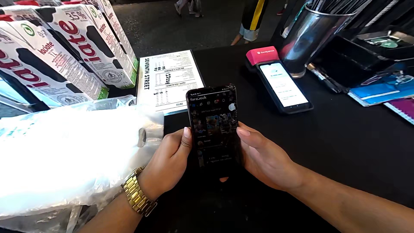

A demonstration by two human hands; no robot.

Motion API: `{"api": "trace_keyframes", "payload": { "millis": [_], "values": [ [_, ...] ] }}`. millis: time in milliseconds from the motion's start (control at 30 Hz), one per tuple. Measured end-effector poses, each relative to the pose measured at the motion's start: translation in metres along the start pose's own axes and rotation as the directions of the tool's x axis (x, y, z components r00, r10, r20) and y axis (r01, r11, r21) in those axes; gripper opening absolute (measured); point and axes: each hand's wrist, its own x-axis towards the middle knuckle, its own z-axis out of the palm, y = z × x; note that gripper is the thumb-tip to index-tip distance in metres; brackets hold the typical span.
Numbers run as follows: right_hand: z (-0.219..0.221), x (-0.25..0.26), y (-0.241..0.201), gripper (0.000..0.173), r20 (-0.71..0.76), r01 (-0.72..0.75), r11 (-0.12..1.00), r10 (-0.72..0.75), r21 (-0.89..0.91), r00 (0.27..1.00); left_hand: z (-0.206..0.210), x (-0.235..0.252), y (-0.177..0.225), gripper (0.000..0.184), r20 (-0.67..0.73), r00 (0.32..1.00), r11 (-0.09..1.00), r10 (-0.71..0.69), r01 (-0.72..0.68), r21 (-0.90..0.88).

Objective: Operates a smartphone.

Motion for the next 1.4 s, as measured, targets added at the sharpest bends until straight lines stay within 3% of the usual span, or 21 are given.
{"api": "trace_keyframes", "payload": {
  "millis": [1400],
  "values": [
    [-0.0009, 0.0005, 0.0007, 0.064, -0.008, -0.020, 1.000, 0.020, 0.001, 1.000, -0.0001, -0.0003, 0.0000, 0.047, -0.010, 1.000, 0.999, -0.016, 0.017, 0.028]
  ]
}}
